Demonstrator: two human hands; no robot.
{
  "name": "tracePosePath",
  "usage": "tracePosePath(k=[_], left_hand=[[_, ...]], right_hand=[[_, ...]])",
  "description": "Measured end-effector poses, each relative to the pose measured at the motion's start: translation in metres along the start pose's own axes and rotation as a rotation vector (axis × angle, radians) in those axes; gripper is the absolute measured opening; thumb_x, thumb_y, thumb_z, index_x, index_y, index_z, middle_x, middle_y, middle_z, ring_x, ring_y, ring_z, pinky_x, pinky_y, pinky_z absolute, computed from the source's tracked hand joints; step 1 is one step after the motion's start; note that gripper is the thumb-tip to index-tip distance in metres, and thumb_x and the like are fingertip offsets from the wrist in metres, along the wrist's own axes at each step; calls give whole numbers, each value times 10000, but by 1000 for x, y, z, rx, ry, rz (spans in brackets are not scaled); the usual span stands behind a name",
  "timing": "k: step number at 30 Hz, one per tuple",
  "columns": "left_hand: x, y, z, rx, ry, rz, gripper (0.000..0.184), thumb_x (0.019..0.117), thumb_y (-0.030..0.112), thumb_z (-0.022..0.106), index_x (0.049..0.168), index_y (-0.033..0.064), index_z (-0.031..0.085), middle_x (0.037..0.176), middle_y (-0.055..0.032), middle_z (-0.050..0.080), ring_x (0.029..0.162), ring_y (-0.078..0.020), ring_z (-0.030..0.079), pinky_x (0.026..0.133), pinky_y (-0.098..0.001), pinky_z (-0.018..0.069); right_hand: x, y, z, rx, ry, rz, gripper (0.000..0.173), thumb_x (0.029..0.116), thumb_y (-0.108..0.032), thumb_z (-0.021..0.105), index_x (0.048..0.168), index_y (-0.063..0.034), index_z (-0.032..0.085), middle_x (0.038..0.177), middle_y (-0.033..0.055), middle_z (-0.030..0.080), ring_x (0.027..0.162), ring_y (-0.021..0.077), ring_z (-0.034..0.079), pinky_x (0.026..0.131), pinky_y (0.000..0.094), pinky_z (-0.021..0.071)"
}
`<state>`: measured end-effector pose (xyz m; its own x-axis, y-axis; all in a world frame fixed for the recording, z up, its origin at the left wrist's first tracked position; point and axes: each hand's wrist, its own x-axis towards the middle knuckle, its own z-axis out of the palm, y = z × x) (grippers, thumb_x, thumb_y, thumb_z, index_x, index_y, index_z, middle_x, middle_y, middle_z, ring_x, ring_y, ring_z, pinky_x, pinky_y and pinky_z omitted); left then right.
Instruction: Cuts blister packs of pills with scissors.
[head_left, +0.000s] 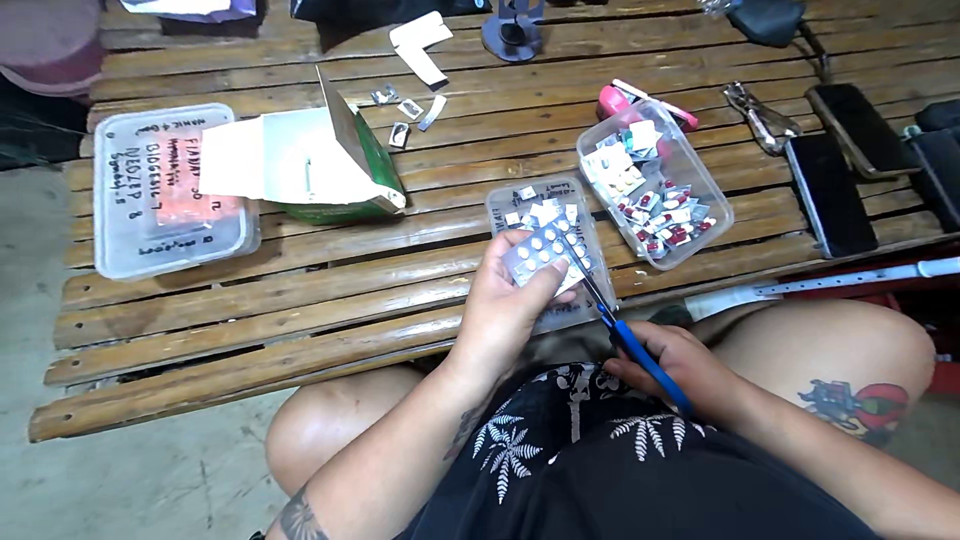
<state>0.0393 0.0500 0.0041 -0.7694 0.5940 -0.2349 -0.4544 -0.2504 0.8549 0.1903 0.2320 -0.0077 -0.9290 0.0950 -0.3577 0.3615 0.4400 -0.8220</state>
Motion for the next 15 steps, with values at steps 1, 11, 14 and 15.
tracePosePath(k=[1, 11, 14, 15], left_hand=[[0, -1, 0, 11, -3, 26, 309, 975, -16, 605, 1242, 96, 497, 1036, -98, 696, 838, -185, 729, 749, -346, 638], [-2, 0, 0, 127, 5, 120, 396, 942, -34, 661, 1262, 113, 478, 1037, -73, 699, 807, -156, 729, 703, -311, 639], [-1, -1, 2, 124, 6, 118, 415, 916, -65, 661, 1251, 101, 482, 1024, -80, 694, 805, -160, 726, 698, -310, 638], [-1, -1, 2, 122, 1, 114, 419, 911, -71, 658, 1250, 101, 480, 1019, -82, 695, 798, -158, 723, 695, -306, 634]], right_hand=[[0, 0, 0, 4, -2, 3, 362, 927, -503, 678, 832, -165, 588, 640, -120, 479, 554, -55, 440, 513, 144, 358], [0, -9, 0, 77, -69, 75, 340, 927, -495, 682, 864, -177, 579, 647, -131, 496, 556, -59, 464, 519, 133, 379], [0, -11, -1, 93, -95, 94, 355, 916, -516, 687, 889, -177, 588, 666, -129, 509, 570, -52, 477, 528, 140, 390], [0, -11, -1, 102, -105, 97, 356, 913, -518, 689, 897, -177, 589, 671, -129, 512, 573, -52, 480, 530, 139, 394]])
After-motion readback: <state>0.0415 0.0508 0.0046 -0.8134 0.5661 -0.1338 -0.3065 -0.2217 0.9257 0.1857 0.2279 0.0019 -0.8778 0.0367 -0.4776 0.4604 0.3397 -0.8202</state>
